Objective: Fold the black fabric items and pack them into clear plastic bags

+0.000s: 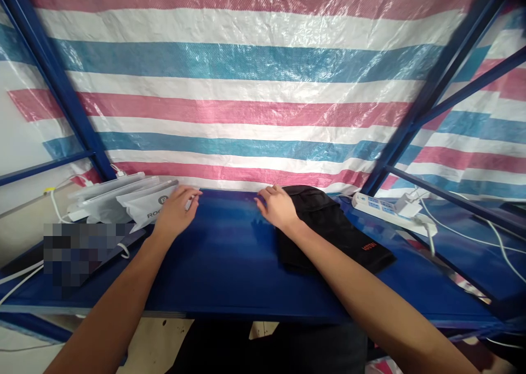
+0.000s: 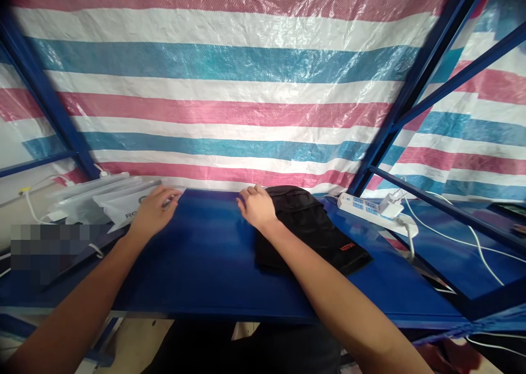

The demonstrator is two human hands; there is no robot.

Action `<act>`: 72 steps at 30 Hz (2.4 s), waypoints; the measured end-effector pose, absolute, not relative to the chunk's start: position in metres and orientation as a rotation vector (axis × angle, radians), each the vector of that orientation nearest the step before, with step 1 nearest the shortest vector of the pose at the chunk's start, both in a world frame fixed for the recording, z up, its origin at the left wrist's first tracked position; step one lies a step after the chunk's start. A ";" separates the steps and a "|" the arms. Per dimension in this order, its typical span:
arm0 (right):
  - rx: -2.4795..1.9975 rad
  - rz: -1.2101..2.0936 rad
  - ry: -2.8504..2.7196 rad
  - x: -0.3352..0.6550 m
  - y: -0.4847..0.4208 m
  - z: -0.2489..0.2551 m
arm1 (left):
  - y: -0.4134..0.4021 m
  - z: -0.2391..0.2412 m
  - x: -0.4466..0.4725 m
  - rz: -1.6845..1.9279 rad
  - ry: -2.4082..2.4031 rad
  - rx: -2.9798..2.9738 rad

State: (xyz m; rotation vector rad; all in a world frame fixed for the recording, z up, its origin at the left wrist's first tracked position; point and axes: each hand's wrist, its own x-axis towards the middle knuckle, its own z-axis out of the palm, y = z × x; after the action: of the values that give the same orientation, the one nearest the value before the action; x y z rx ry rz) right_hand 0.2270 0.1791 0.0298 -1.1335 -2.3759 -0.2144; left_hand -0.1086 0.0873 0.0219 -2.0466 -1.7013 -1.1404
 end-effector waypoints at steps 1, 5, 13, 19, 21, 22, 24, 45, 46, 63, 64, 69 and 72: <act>-1.268 -0.291 -2.371 0.230 0.179 0.035 | 0.090 0.018 -0.104 -1.112 -1.705 -2.161; -1.780 -0.255 -2.343 0.246 0.182 0.047 | 0.095 0.008 -0.085 -1.020 -1.741 -2.401; -1.926 -0.093 -2.374 0.254 0.190 0.047 | 0.093 0.009 -0.080 -1.060 -1.841 -2.492; -1.830 0.047 -2.220 0.260 0.189 0.079 | 0.096 0.010 -0.081 -1.111 -1.887 -2.488; -1.576 0.457 -2.196 0.257 0.186 0.091 | 0.098 0.010 -0.079 -1.271 -1.967 -2.460; -1.387 0.721 -2.176 0.254 0.183 0.095 | 0.099 0.010 -0.079 -1.403 -2.030 -2.439; -1.039 1.109 -2.092 0.247 0.179 0.097 | 0.100 0.011 -0.079 -1.713 -2.168 -2.340; -0.930 0.918 -2.442 0.236 0.173 0.042 | 0.029 0.056 0.020 -0.841 -1.684 -2.683; -0.967 0.780 -2.397 0.236 0.176 0.040 | 0.018 0.050 0.042 -0.765 -1.661 -2.744; -1.468 0.411 -2.395 0.241 0.187 0.032 | -0.024 0.017 0.098 -0.975 -1.363 -3.006; -1.501 0.415 -2.369 0.241 0.189 0.030 | -0.024 0.018 0.098 -1.083 -1.368 -3.008; -1.532 0.551 -2.343 0.244 0.197 0.024 | -0.024 0.018 0.101 -1.583 -1.502 -2.869; -1.492 0.624 -2.277 0.248 0.199 0.033 | -0.029 0.019 0.099 -1.753 -1.648 -2.799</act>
State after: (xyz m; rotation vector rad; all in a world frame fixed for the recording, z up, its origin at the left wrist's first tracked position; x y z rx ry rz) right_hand 0.2483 0.1988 0.0327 -1.4923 -2.2768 0.6236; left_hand 0.0989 -0.0288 0.0192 -2.7985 -1.6483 -1.7531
